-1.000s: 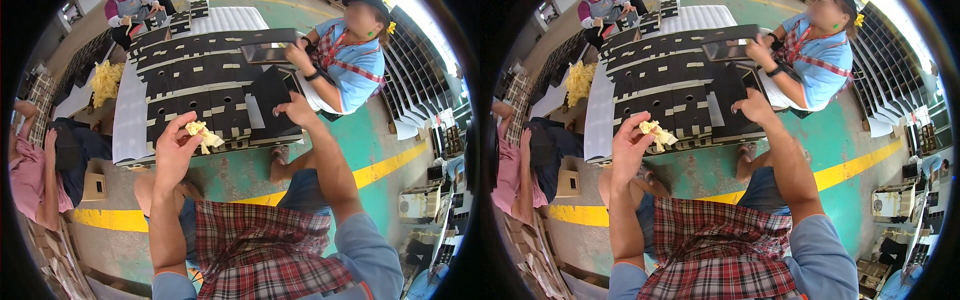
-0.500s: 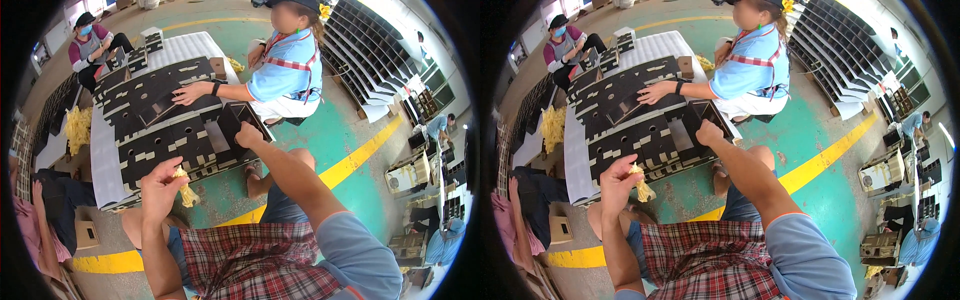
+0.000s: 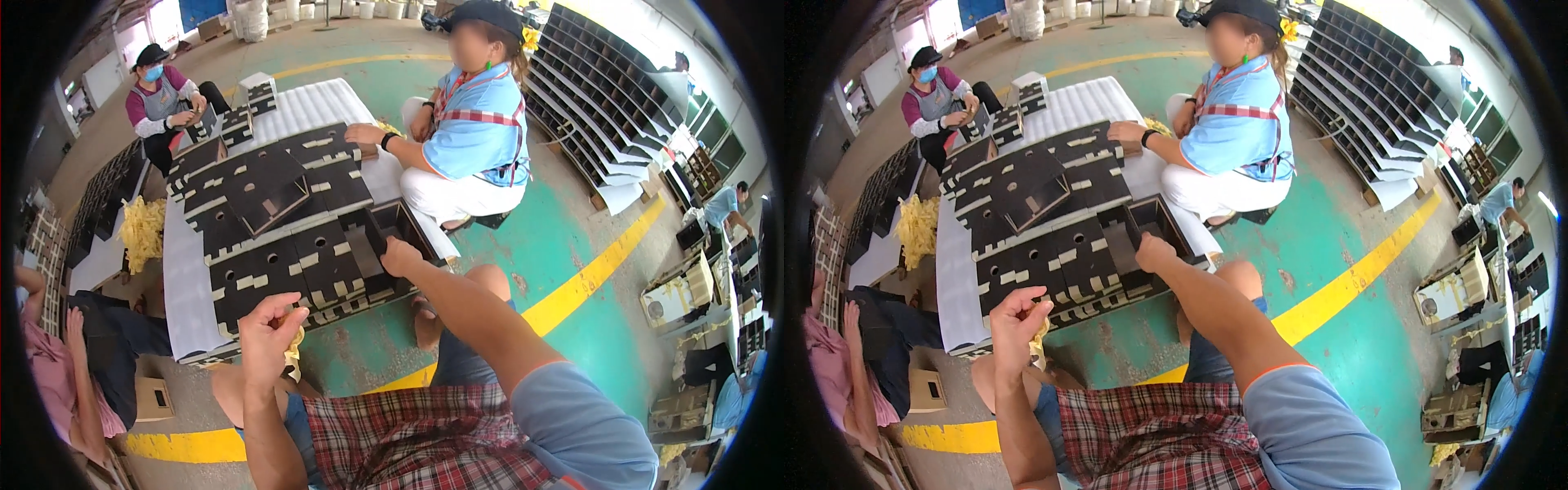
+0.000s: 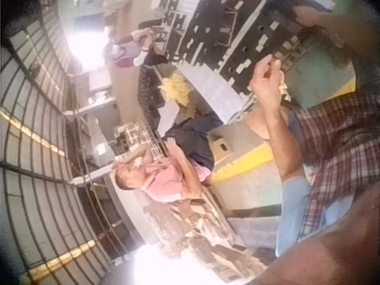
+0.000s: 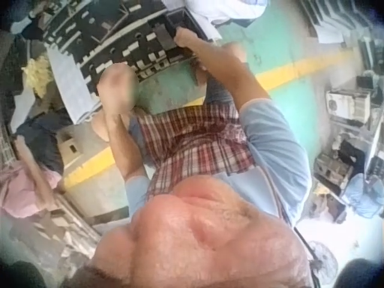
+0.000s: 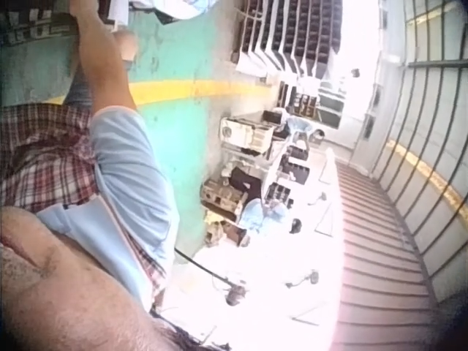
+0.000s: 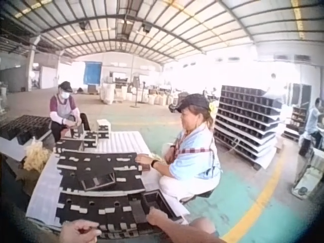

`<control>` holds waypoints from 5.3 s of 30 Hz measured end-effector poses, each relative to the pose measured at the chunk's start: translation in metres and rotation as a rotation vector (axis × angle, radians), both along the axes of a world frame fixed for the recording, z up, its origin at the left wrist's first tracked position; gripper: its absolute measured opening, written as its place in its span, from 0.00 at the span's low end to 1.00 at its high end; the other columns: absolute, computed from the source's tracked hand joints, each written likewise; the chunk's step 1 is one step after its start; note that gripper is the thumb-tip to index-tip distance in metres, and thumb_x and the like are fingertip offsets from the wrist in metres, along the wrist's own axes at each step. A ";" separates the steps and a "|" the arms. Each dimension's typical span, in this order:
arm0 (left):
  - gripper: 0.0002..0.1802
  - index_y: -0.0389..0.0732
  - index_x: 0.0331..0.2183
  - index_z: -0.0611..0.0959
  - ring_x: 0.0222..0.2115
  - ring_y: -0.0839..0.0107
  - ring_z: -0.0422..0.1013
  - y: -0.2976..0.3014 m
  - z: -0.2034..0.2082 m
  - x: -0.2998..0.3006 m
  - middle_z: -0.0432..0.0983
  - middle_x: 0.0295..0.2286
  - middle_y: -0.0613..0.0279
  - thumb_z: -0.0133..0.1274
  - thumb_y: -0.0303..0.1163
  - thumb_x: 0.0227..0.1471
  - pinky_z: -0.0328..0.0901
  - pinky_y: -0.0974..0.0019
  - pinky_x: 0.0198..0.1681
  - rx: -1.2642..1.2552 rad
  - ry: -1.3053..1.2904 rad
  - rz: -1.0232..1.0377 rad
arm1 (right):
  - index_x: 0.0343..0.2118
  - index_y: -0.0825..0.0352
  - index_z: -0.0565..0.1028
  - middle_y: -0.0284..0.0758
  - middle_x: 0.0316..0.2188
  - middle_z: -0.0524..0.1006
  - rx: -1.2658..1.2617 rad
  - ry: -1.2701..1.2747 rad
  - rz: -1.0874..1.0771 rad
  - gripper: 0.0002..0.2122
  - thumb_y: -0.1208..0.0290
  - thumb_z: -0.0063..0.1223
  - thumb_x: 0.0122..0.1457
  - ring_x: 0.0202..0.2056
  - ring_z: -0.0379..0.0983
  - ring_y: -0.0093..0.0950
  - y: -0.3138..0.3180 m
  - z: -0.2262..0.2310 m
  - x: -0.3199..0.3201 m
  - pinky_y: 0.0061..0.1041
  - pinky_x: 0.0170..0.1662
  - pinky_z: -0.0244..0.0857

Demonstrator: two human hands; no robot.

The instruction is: Assembling small black boxes by applying yellow adhesive strips to their joints and edges.

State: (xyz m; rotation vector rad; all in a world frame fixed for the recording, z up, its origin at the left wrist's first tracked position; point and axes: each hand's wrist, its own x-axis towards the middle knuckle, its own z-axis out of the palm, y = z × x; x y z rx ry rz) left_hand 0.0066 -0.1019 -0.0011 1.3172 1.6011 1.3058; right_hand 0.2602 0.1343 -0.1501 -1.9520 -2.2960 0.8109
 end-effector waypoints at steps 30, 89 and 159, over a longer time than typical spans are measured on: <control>0.33 0.37 0.63 0.67 0.47 0.70 0.73 0.032 -0.003 0.010 0.67 0.54 0.55 0.57 0.17 0.58 0.76 0.68 0.43 0.277 -0.520 0.343 | 0.64 0.63 0.68 0.37 0.49 0.80 -0.074 1.221 0.457 0.28 0.76 0.64 0.62 0.41 0.79 0.22 -0.114 0.119 -0.045 0.23 0.44 0.74; 0.25 0.36 0.54 0.78 0.40 0.73 0.76 0.049 -0.021 0.048 0.80 0.42 0.61 0.50 0.48 0.69 0.71 0.67 0.45 0.123 -0.674 -0.112 | 0.40 0.67 0.73 0.32 0.34 0.75 0.165 1.290 0.364 0.05 0.76 0.55 0.64 0.37 0.76 0.21 -0.104 0.134 -0.040 0.24 0.41 0.71; 0.30 0.27 0.31 0.82 0.31 0.56 0.75 -0.327 -0.401 -0.183 0.81 0.30 0.48 0.50 0.49 0.67 0.69 0.51 0.37 -0.500 0.238 1.035 | 0.58 0.68 0.72 0.37 0.44 0.83 -0.061 1.159 0.051 0.18 0.74 0.56 0.66 0.34 0.78 0.22 -0.027 0.154 -0.054 0.21 0.39 0.71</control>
